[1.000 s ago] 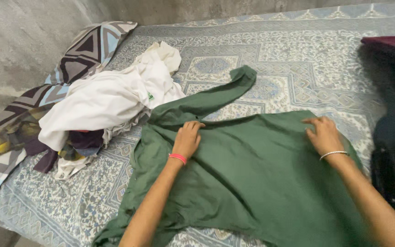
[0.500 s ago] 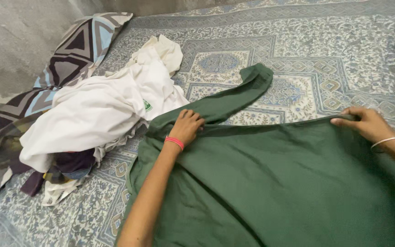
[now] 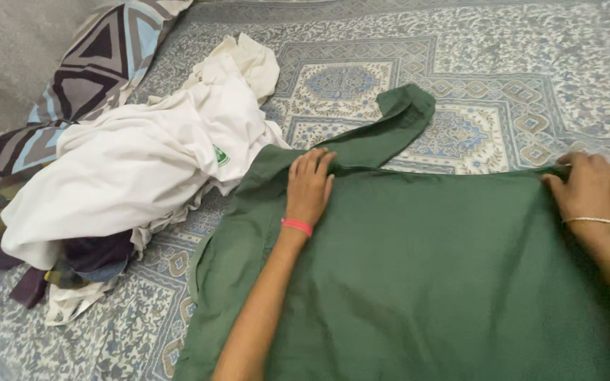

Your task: The person buttons and folds a green shirt on a bed before placing it into an open suitcase alongside other folded clothing.

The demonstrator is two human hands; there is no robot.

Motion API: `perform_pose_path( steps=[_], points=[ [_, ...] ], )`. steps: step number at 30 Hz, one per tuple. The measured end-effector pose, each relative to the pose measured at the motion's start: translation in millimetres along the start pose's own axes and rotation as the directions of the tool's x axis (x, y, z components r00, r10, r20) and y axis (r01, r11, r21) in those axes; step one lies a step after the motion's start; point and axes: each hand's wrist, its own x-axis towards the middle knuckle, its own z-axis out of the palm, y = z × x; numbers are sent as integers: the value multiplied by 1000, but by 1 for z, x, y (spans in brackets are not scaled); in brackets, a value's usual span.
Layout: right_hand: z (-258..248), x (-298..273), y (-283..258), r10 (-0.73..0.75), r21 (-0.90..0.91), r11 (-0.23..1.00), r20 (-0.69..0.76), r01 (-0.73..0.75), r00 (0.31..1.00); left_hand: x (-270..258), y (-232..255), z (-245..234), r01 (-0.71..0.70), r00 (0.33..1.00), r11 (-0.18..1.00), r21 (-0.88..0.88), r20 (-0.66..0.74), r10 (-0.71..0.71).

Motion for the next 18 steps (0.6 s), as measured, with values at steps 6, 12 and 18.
perform_pose_path(
  steps=[6,12,18],
  points=[
    [-54,-50,-129,-256,3,966,-137,258,957,-79,-33,-114,341,940,929,145,-50,-337],
    [-63,-121,-280,-483,530,747,16,402,876,-146,-91,-144,691,657,665,281,138,-741],
    [-40,-157,-333,-560,461,768,143,446,816,-159,-100,-155,596,745,728,339,102,-659]
  ],
)
